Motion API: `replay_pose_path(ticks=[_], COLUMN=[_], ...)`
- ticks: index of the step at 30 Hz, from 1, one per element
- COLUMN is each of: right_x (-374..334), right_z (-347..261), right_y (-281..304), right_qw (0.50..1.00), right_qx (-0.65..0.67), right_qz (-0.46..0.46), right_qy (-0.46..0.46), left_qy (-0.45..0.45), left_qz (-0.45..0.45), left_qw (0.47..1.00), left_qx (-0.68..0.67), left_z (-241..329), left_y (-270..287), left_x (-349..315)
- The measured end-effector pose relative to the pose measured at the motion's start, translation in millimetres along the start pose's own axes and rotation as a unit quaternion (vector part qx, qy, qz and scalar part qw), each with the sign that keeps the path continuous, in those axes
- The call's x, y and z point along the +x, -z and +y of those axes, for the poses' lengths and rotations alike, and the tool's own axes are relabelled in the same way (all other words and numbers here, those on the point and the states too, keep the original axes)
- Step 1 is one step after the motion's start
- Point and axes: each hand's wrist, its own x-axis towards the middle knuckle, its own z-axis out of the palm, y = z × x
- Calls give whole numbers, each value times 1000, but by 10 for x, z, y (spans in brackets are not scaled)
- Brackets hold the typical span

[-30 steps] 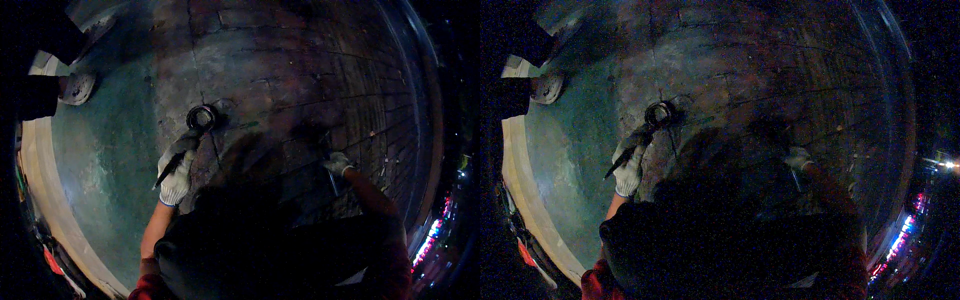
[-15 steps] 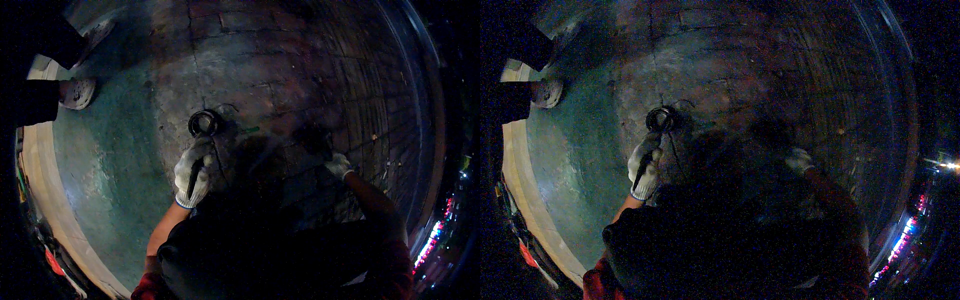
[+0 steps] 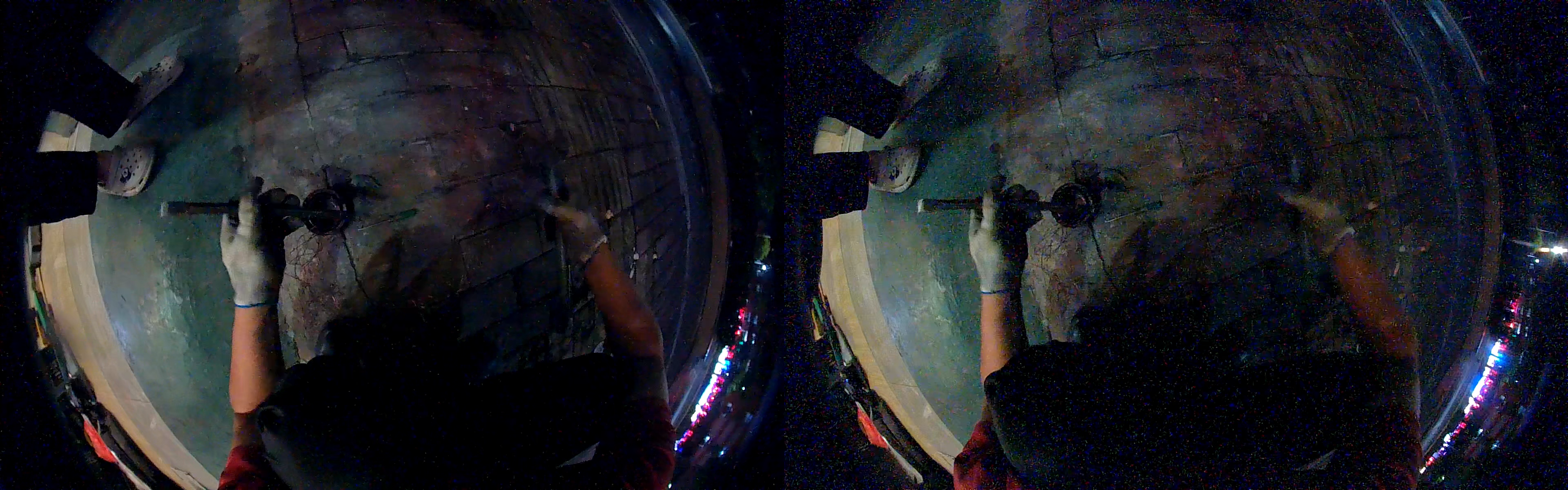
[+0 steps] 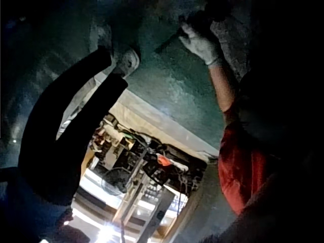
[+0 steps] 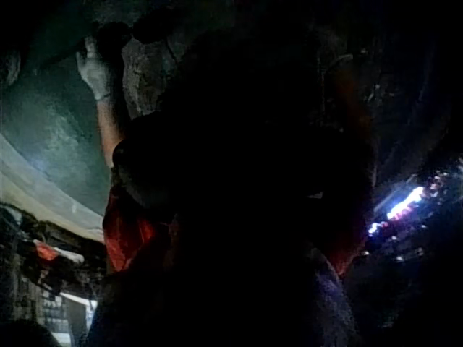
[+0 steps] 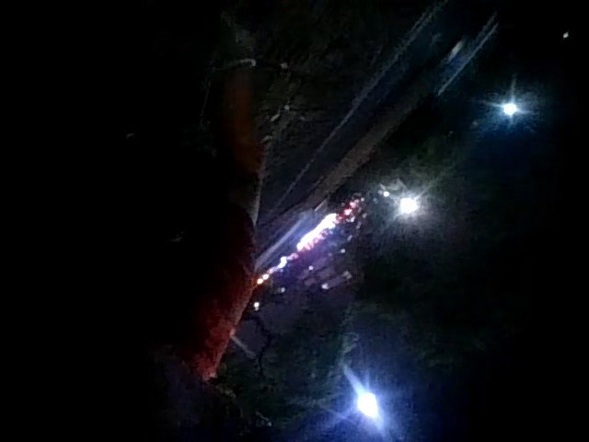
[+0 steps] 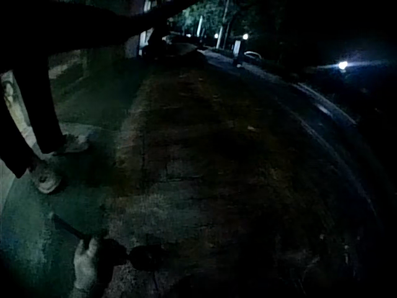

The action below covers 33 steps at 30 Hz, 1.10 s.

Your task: The person disassembles an alternator by hand and using a hammer, tapping a metal rod to separate components while kneeling on the ground.

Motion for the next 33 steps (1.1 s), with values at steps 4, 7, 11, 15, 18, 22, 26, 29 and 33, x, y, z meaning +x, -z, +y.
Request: replay_pose_path(ticks=[4,7,11,15,18,22,26,29,33], right_x=[-178,29,-8,-178,-101,-161,-203,-354,-498], right_z=[-604,-390,-1440,-1909,-1701,-1779,-1789,-1857,-1618], right_y=[70,-195,-509,-404,-515,-357,-662,-724,-487], right_qw=[906,970,938,968,965,982,960,976,984], right_qx=[394,138,-38,63,175,70,-130,-119,-82], right_qz=[-139,-121,-103,-141,-79,63,-55,-80,-76], right_qy=[-69,158,329,197,180,164,243,163,141], left_qy=[122,192,196,108,-106,-476,-275,-212,-242], left_qz=[-58,-170,-172,-173,-170,-185,-228,-273,-252], left_qw=[978,943,949,977,818,623,529,592,616], left_qx=[-157,-211,-176,54,540,593,770,728,706], left_z=[-10,-69,-50,112,299,-429,-1129,-957,-786], left_y=[-162,-648,-917,-908,-756,-773,-824,-747,-787], left_x=[164,108,178,182,49,-257,-325,-410,-562])
